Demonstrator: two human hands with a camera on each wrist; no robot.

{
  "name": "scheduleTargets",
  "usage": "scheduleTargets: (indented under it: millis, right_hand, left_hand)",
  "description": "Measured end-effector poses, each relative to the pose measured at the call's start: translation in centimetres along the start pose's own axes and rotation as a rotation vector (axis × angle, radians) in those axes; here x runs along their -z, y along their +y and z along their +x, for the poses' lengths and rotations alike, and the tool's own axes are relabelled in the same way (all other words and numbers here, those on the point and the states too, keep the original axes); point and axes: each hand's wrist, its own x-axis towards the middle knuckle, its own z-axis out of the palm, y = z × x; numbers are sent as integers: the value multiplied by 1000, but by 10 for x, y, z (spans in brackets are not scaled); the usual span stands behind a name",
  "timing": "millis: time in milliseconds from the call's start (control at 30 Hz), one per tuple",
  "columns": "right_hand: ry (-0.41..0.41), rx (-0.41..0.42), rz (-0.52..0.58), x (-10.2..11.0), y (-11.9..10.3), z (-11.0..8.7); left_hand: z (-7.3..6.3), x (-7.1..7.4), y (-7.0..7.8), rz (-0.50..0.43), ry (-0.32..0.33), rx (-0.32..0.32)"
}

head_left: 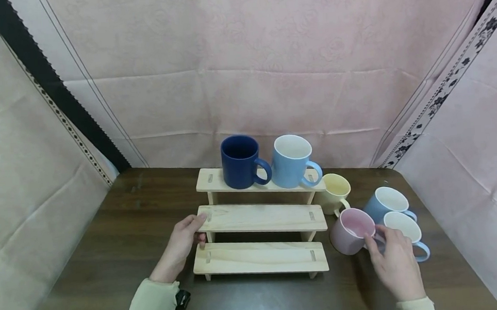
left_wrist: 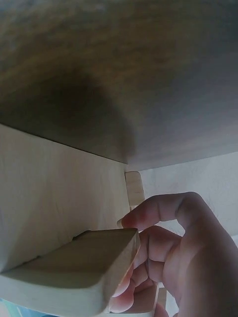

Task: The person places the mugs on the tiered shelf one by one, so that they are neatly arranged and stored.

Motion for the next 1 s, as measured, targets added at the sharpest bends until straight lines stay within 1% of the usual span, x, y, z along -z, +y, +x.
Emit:
scheduleTargets:
  millis: [167, 333, 433, 600, 700, 933, 1000]
  right_hand:
    - [-19, -18, 3, 2, -1, -3]
    - [-30, -50, 49, 3, 0, -7]
    - [-35, -46, 67, 4, 4, -10]
    - [-96, -47, 28, 5, 12, -16]
    - [-140, -73, 10, 4, 16, -18]
    - [-181, -154, 20, 2, 21, -18]
    - [-187, -163, 19, 2, 21, -18]
  left_hand:
    - [0, 0, 0, 1, 1, 2]
    - [0, 0, 0, -10, 1, -2]
    - [0, 0, 0, -17, 4, -5]
    - [0, 1, 0, -10, 12, -4]
    - [-1, 1, 0, -10, 12, 0]
    - [-1, 1, -1, -19, -2, 7]
    - [-1, 1, 0, -20, -5, 5]
